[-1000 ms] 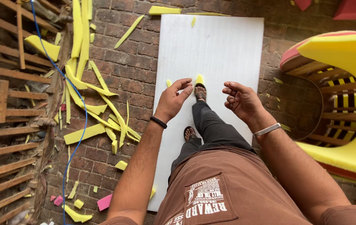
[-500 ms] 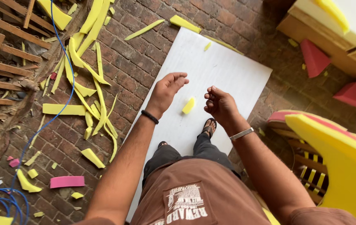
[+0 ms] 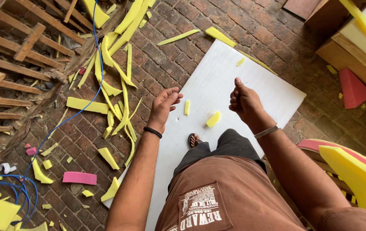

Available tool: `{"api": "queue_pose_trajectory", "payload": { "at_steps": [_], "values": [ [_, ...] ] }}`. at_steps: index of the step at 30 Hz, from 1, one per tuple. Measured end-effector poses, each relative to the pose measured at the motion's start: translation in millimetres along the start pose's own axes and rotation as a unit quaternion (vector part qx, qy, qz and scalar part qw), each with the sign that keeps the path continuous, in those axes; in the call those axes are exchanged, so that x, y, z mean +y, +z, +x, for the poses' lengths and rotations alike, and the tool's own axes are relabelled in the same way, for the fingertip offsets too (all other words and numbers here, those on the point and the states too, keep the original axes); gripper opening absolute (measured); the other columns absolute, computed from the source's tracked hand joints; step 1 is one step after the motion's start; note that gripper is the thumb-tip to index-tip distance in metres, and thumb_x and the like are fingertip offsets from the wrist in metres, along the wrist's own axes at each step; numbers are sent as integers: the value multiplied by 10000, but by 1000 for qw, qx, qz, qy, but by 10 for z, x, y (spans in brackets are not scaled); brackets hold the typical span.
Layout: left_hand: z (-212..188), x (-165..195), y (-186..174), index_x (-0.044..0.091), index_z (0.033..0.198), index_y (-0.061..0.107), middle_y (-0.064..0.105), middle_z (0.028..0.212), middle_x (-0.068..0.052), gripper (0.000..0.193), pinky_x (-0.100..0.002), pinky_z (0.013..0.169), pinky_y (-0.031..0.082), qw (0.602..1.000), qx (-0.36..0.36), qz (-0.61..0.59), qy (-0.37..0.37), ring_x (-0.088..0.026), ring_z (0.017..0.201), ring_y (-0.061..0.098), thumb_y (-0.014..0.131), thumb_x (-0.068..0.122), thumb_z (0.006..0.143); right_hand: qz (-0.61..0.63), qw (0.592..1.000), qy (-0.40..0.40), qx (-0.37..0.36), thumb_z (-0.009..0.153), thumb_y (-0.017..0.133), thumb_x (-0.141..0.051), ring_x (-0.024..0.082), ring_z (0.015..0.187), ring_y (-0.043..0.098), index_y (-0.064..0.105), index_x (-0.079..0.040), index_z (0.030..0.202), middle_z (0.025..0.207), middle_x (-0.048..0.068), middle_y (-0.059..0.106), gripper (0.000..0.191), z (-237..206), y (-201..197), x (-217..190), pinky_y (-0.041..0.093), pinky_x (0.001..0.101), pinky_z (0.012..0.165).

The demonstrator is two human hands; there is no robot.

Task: The person shapes a yellow foam piece on a wooden chair frame by hand, pressing and smoothing the edges to fit the contours. They use a metal file to trim and refine the foam edges, then inspect the fit by lifting and repositioning the foam on the frame.

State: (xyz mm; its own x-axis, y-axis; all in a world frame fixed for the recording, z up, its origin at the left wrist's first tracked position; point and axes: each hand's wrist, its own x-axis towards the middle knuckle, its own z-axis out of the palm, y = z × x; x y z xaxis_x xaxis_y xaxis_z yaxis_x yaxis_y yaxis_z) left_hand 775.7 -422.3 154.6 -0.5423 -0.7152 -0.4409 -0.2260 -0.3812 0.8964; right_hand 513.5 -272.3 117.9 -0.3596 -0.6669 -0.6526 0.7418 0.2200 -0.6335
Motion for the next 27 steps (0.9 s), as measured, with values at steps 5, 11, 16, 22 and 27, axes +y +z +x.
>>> {"api": "queue_pose_trajectory", "payload": {
  "at_steps": [5, 11, 16, 22, 27],
  "values": [
    [330, -72, -199, 105, 1288, 662, 758, 1141, -31, 372, -292, 903, 528, 998, 7, 40, 47, -124, 1040, 664, 611, 278, 963, -6, 999, -44, -4, 1012, 669, -404, 106, 581, 464, 562, -131, 807, 770, 29, 605, 358, 84, 304, 49, 436, 277, 557],
    [648, 115, -161, 53, 1307, 657, 747, 1151, -71, 423, -284, 842, 504, 999, -26, 3, 45, -139, 1008, 655, 612, 283, 955, -25, 999, -30, -9, 1021, 648, -285, 60, 608, 473, 666, -63, 1015, 1066, 67, 760, 223, 173, 456, -32, 496, 246, 611],
    [753, 447, -172, 52, 1371, 611, 733, 1223, -85, 466, -299, 984, 534, 994, -66, -39, 81, -158, 1101, 675, 614, 278, 963, -51, 998, -19, -38, 1007, 647, -207, 54, 680, 590, 703, -40, 1167, 1106, 80, 760, 238, 505, 695, -269, 532, 234, 641],
    [1389, 963, 197, 42, 1529, 499, 655, 1434, -134, 600, -404, 1156, 373, 974, -177, -74, 121, -206, 1320, 577, 579, 267, 978, -36, 997, -44, -45, 980, 710, -192, 76, 711, 634, 718, -51, 1069, 988, 62, 751, 167, 1068, 836, -686, 504, 239, 611],
    [2209, 1325, 1186, 71, 1669, 215, 472, 1616, -174, 781, -425, 1302, 234, 928, -317, -113, 159, -236, 1529, 402, 611, 276, 1028, 48, 993, -85, 60, 974, 789, -354, 104, 638, 547, 582, -161, 822, 797, -3, 620, 321, 1469, 358, -1320, 475, 294, 581]
  ]
}}
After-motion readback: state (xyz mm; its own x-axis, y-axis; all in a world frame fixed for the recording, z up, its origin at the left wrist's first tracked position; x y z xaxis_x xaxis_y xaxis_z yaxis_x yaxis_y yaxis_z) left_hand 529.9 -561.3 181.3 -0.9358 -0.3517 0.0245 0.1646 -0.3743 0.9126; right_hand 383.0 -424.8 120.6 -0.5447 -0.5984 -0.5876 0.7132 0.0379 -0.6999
